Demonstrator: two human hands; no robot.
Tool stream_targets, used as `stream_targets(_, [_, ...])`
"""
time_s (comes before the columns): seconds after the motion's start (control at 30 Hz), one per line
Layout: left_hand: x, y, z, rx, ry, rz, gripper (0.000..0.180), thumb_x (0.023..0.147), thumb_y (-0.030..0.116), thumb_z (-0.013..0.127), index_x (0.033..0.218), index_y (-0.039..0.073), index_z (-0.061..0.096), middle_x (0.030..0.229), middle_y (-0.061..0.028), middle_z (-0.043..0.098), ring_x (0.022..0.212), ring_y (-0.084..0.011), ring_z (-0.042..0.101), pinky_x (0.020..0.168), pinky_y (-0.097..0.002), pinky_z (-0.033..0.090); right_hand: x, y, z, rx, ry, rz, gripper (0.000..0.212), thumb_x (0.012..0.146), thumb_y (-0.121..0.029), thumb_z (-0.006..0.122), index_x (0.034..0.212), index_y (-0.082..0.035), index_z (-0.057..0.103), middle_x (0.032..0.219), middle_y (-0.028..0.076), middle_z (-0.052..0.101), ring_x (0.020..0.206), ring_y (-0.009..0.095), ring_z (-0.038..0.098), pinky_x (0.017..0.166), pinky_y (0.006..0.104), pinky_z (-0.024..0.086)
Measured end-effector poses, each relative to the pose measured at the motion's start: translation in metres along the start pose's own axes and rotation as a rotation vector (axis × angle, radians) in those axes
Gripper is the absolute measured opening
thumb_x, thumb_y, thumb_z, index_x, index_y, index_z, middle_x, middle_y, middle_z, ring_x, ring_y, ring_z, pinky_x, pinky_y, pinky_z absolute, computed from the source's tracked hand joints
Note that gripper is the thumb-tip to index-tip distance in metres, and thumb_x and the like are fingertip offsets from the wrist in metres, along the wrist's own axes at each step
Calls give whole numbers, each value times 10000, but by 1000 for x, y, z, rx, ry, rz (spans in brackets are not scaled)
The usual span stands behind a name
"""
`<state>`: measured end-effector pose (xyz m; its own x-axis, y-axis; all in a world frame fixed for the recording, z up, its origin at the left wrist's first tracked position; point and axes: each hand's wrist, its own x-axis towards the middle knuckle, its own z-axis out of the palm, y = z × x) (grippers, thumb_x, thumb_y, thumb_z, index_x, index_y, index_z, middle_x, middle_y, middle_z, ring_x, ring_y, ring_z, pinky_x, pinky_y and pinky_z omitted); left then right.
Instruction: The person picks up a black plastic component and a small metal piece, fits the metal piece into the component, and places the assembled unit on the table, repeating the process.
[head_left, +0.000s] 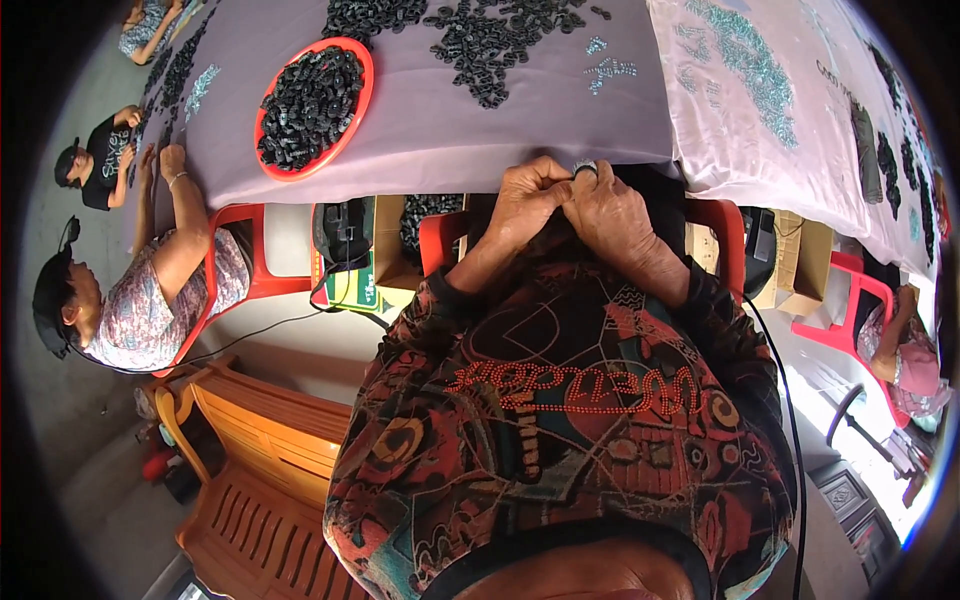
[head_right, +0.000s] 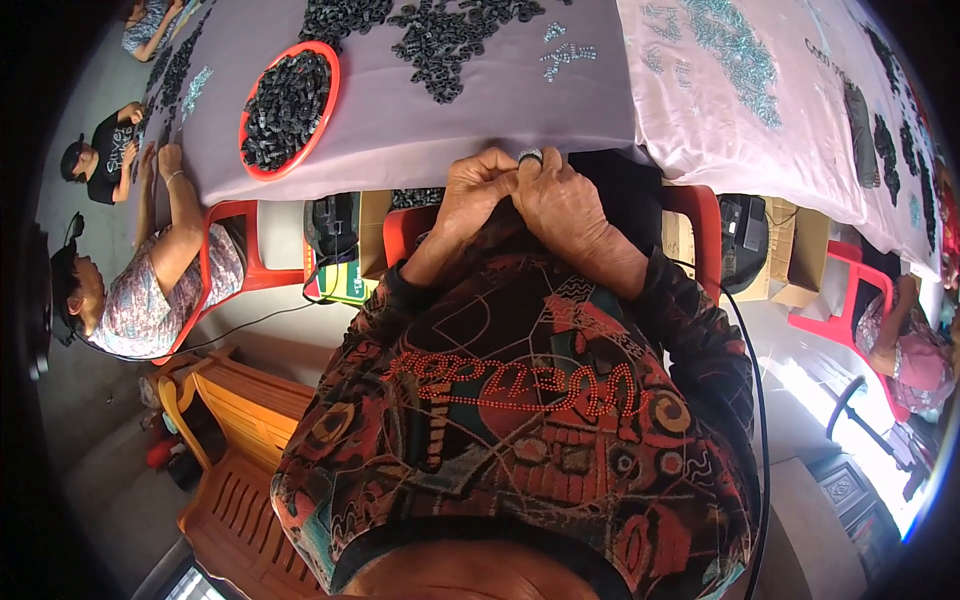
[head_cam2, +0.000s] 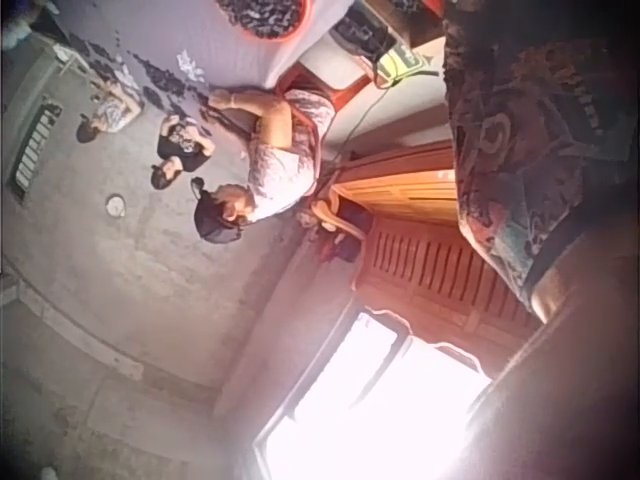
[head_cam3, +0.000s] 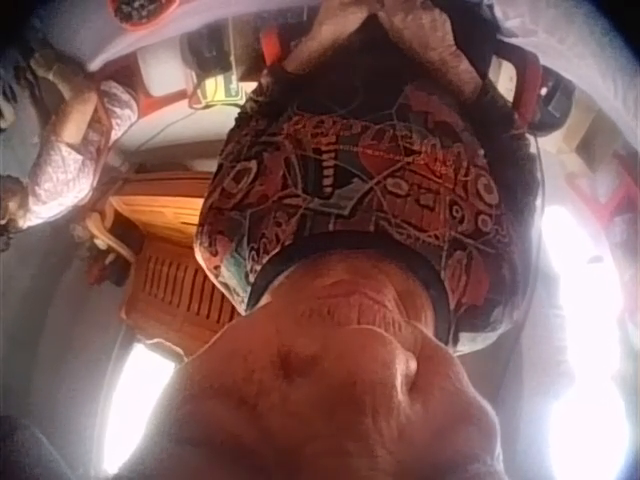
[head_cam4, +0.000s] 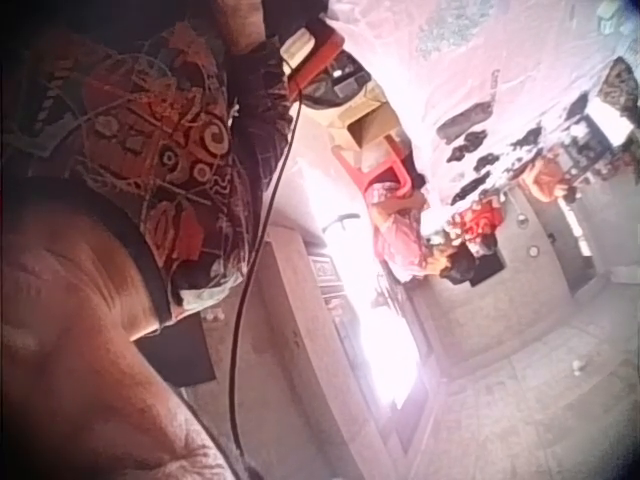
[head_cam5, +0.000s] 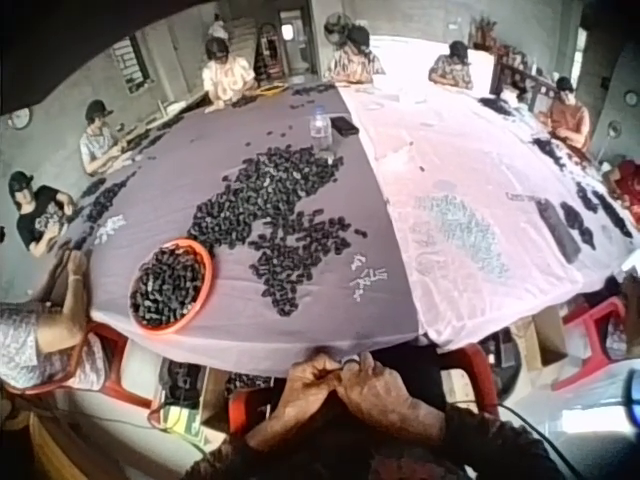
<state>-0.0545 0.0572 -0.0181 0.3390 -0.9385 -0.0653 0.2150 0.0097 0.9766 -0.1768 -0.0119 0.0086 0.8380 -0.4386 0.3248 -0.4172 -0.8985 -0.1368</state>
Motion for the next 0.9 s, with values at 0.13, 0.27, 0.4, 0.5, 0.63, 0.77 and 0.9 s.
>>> stream_targets(0.13, [0, 3, -1, 25, -33, 1, 53, 780, -58, 575, 773, -6, 583, 715, -5, 586, 652, -50, 499, 585, -207, 415, -1, 2, 0, -5, 49, -25, 213, 713, -172, 604, 707, -29, 446, 701, 128, 521, 503, 204, 593, 408, 281, 486])
stream_targets(0.27, [0, 7, 1, 31, -38, -1, 56, 785, -58, 570, 772, -4, 577, 716, -5, 585, 661, -46, 501, 582, -202, 410, -1, 1, -2, 3, 91, -36, 225, 706, -180, 608, 698, -30, 440, 692, 126, 519, 490, 198, 587, 398, 276, 479])
stream_targets(0.4, [-1, 9, 3, 3, -20, 11, 55, 788, -61, 565, 772, -8, 568, 712, -9, 584, 663, -47, 508, 581, -203, 416, -1, -1, -2, -4, 71, -19, 228, 708, -180, 610, 694, -30, 438, 686, 121, 517, 492, 198, 585, 399, 274, 476])
stream_targets(0.5, [-2, 8, 3, -29, -16, 16, 56, 791, -64, 560, 771, -11, 561, 708, -14, 585, 657, -50, 513, 585, -205, 425, -2, -1, -2, -1, 63, -27, 227, 709, -179, 610, 692, -32, 438, 682, 117, 515, 495, 195, 586, 401, 274, 476])
stream_targets(0.63, [-2, 2, 4, -4, -9, 17, 58, 809, -56, 555, 787, -3, 564, 731, -10, 594, 667, -53, 522, 616, -209, 438, -3, 1, 0, 6, 76, -44, 226, 713, -178, 612, 690, -35, 438, 681, 116, 518, 499, 194, 586, 404, 279, 477])
stream_targets(0.77, [0, 1, 4, -42, 12, -56, 36, 819, -33, 557, 820, -4, 578, 752, -19, 604, 684, -63, 537, 639, -216, 447, -2, 2, 4, 53, 153, -21, 248, 713, -190, 630, 711, -29, 441, 702, 125, 531, 524, 224, 593, 429, 307, 488])
stream_targets(0.9, [1, 11, 1, -194, -18, -52, 38, 821, -2, 568, 847, -8, 595, 771, -41, 612, 697, -87, 554, 664, -226, 455, -1, 2, 2, 324, 113, 80, 314, 711, -203, 674, 803, -3, 450, 725, 128, 539, 588, 259, 603, 492, 340, 499])
